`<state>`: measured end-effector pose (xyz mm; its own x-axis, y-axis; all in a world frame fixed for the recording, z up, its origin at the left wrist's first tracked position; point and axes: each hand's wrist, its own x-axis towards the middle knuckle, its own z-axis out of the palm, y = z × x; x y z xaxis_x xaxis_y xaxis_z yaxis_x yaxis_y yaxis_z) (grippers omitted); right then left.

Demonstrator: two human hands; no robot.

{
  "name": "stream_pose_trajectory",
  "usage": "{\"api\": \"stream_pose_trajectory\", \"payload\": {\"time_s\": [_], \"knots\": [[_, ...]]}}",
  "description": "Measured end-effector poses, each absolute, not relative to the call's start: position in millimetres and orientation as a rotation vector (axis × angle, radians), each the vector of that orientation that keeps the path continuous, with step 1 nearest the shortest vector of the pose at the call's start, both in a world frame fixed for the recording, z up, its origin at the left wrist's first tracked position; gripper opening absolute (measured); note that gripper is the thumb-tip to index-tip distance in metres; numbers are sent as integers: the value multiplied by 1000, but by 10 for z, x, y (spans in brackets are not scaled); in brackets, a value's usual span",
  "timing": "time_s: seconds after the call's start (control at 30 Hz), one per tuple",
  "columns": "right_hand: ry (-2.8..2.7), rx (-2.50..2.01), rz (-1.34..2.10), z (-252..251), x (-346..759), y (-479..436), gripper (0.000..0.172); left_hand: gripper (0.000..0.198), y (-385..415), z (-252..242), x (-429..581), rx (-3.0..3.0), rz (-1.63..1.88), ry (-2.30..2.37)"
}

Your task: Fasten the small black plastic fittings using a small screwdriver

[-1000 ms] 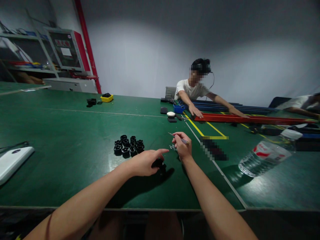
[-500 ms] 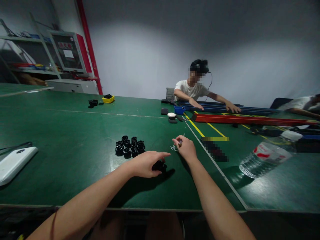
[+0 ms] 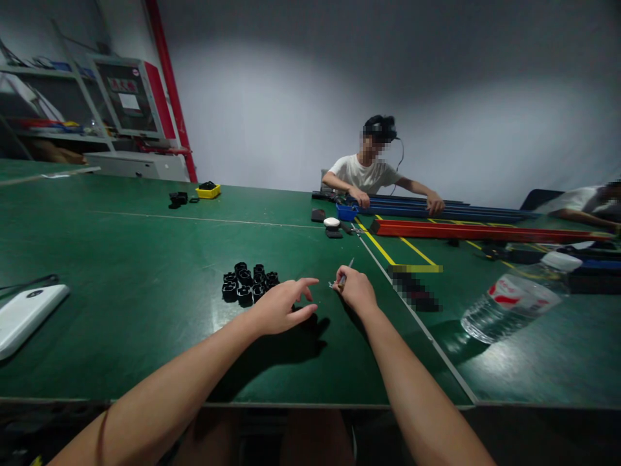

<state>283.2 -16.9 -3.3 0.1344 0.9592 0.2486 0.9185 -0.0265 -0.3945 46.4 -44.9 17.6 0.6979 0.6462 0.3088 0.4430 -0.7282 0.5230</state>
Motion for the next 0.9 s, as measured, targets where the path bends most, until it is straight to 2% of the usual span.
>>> {"api": "stream_pose_trajectory", "payload": {"time_s": [0.53,0.77,0.9], "knots": [[-1781,-1986,170,-3,2804,-178,15,41,-373,113,467,2454,800,911],[-1649,-1662,345,-86,2764,-114,16,34,-350,104,475,2396,903,955],[-1548,-1389,631,-79,2647,-130,20,33,-323,75,475,2368,983,951]]}}
